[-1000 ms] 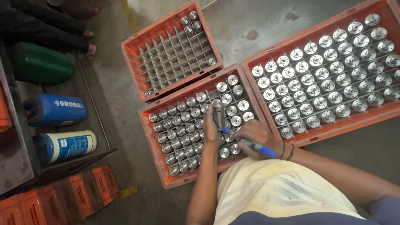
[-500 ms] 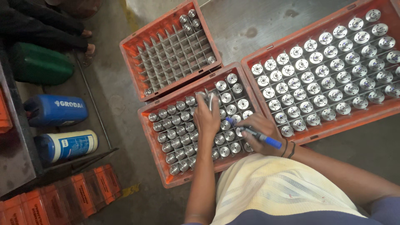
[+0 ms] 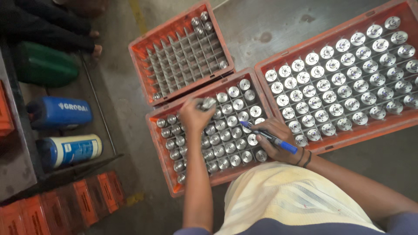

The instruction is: The person picks small cylindrical metal parts from an orange crate, marks each with a blue marker, and places them back into the crate. The person continues this process across multiple crates, systematically marking each part.

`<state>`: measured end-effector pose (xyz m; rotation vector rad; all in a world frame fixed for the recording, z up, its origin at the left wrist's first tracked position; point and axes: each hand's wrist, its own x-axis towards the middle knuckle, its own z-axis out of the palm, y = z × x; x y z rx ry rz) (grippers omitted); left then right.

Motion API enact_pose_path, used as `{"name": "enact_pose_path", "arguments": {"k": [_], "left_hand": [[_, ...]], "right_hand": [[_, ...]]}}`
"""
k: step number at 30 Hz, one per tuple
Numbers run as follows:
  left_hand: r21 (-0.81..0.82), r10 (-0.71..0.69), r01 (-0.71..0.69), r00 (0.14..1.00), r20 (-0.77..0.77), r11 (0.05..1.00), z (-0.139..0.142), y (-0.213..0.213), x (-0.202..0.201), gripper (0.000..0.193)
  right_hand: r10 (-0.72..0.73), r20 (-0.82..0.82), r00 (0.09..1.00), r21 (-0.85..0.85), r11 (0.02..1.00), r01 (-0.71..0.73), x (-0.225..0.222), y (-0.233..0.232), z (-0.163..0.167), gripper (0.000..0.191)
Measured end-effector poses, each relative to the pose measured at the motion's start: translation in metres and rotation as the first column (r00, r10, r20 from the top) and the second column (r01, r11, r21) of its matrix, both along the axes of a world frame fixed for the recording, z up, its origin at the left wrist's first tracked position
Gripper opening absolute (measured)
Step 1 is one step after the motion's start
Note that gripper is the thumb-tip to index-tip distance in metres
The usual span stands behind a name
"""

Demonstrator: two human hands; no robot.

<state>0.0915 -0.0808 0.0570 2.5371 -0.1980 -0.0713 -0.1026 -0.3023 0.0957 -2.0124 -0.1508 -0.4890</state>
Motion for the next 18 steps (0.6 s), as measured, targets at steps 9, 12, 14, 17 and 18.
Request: {"name": "enact_pose_path", "arguments": {"k": [9, 12, 14, 17, 18], "left_hand": [[-0.824, -0.711, -0.493, 0.683, -0.168, -0.28, -0.023, -0.023, -0.046, 0.052], [-0.806, -0.573, -0.587, 0.688, -0.446, -0.078, -0.029, -0.033, -0.065, 0.045], [-0.831, -0.453, -0.554, 0.727, -0.515, 0.056, -0.03, -0.035, -0.072, 0.032], [-0.865, -0.394, -0.487, 0.776, -0.493, 0.123, -0.029, -0.034, -0.079, 0.02], [-0.88, -0.399, -0.458, 0.789, -0.467, 0.123, -0.028, -0.034, -0.08, 0.016]], "right_hand": [[0.167, 0.08, 0.983, -0.103, 0.982, -0.159, 0.007, 0.012, 0.019, 0.022], [0.211, 0.103, 0.972, -0.129, 0.972, -0.197, 0.008, 0.012, 0.029, 0.023], [0.229, 0.102, 0.968, -0.132, 0.968, -0.215, 0.008, 0.01, 0.033, 0.023], [0.276, 0.11, 0.955, -0.183, 0.95, -0.253, 0.012, 0.009, 0.032, 0.025], [0.226, 0.109, 0.968, -0.169, 0.964, -0.206, 0.014, 0.01, 0.03, 0.025]]}}
